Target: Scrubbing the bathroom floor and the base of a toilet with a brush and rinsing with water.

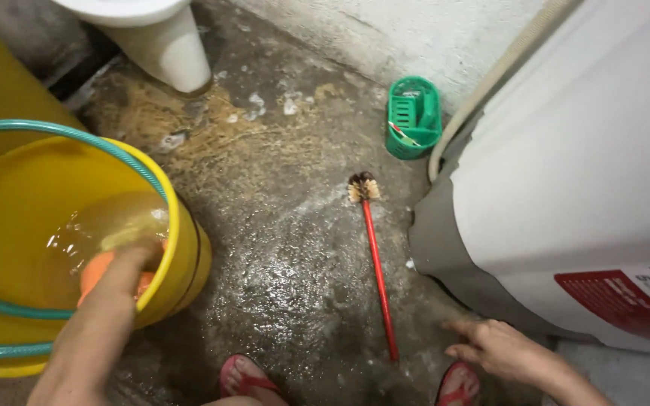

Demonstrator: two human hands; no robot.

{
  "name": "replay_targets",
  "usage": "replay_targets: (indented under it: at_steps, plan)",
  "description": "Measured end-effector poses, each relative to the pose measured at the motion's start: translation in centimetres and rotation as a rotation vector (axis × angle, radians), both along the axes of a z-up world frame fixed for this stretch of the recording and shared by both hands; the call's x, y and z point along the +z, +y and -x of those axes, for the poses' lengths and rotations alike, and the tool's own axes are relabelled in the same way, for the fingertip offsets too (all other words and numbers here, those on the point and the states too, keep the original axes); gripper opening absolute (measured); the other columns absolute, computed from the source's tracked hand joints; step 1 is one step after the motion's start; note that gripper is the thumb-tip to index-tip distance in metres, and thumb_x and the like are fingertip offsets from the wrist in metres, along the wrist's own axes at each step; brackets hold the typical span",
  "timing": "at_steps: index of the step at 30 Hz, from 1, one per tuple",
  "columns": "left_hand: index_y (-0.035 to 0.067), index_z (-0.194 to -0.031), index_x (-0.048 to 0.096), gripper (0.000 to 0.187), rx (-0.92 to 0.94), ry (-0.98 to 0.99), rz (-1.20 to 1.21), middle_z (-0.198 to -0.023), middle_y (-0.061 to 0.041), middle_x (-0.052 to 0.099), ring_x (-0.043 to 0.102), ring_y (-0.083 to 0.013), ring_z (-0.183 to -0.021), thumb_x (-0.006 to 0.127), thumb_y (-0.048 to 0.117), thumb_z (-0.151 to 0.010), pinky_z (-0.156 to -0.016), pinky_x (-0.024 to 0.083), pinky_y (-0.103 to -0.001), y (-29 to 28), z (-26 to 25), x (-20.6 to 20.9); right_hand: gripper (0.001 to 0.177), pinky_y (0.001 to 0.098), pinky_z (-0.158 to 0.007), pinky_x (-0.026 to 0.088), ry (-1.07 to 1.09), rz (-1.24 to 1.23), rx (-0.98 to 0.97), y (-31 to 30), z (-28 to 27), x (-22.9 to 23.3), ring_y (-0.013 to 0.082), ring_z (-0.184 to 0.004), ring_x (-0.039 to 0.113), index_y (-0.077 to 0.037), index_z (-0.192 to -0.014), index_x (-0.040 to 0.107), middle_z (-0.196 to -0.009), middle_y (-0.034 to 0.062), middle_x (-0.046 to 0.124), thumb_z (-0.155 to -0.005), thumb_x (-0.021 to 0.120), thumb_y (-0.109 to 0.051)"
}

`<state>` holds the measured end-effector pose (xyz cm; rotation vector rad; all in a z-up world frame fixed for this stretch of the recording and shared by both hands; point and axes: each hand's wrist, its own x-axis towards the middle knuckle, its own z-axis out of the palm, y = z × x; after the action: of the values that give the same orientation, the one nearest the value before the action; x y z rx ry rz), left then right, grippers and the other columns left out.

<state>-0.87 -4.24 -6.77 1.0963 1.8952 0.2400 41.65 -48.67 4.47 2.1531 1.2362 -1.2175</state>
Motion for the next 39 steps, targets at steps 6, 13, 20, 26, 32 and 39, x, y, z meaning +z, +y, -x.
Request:
replay_targets:
  at_steps: [6,13,20,26,32,39]
  plan:
    - [0.005,-0.119,0.072,0.08,-0.666,0.678,0.082,-0.128,-0.021,0.067,0.066,-0.0389,-0.113,0.071,0.063,-0.066,-0.089,0.05,-0.046,5.5,4.7,0.4,0.051,0.0322,-0.096,0.047,0.007,-0.035,-0.009,0.1,1.4,2.4,0.0186,-0.118,0.063,-0.036,-0.134,0.05,-0.127,-0.0032,0.065,-0.087,0.058,-0.055]
    - [0.02,-0.086,0.052,0.056,0.454,0.007,-0.469,-0.077,0.003,0.069,0.07,-0.0062,-0.06,0.098,0.05,-0.073,-0.042,0.056,-0.03,9.0,15.9,-7.7,0.052,0.0376,-0.095,0.047,0.017,-0.002,-0.007,0.3,2.2,5.1,0.0235,-0.119,0.061,-0.031,-0.138,0.045,-0.124,0.002,0.066,-0.091,0.055,-0.051]
    - [0.009,-0.098,0.05,0.058,0.539,-0.038,-0.92,-0.085,-0.016,0.075,0.082,-0.0173,-0.058,0.101,0.015,-0.07,-0.041,0.075,-0.029,3.9,10.7,-1.8,0.051,0.0387,-0.093,0.049,-0.005,0.002,-0.004,-0.3,2.4,6.4,0.0241,-0.116,0.062,-0.03,-0.138,0.044,-0.121,0.0043,0.067,-0.092,0.054,-0.05]
    - [0.011,-0.095,0.076,0.075,-0.057,0.916,-0.752,-0.081,-0.017,0.076,0.072,-0.0384,-0.073,0.088,0.081,-0.069,-0.057,0.054,-0.05,2.0,10.1,0.4,0.052,0.0365,-0.093,0.048,0.017,0.002,0.017,-1.2,2.0,5.5,0.0234,-0.116,0.062,-0.029,-0.139,0.043,-0.117,0.0049,0.069,-0.093,0.054,-0.05]
    - [0.022,-0.109,0.073,0.033,-0.533,1.208,-0.38,-0.112,-0.009,0.071,0.067,-0.0252,-0.1,0.053,0.042,-0.093,-0.07,0.048,-0.038,1.0,5.4,2.5,0.05,0.0369,-0.097,0.048,0.023,0.06,-0.037,-1.1,2.2,6.7,0.0216,-0.121,0.059,-0.03,-0.14,0.042,-0.129,0.0026,0.063,-0.095,0.052,-0.048]
    - [0.014,-0.13,0.065,0.041,-0.89,1.149,0.049,-0.131,-0.007,0.068,0.068,-0.0292,-0.115,0.048,0.014,-0.093,-0.075,0.062,-0.049,-1.7,3.0,5.3,0.037,0.0423,-0.083,0.048,-0.002,0.052,-0.001,-1.9,2.2,6.7,0.0283,-0.107,0.063,-0.02,-0.117,0.051,-0.11,0.0075,0.066,-0.096,0.051,-0.05]
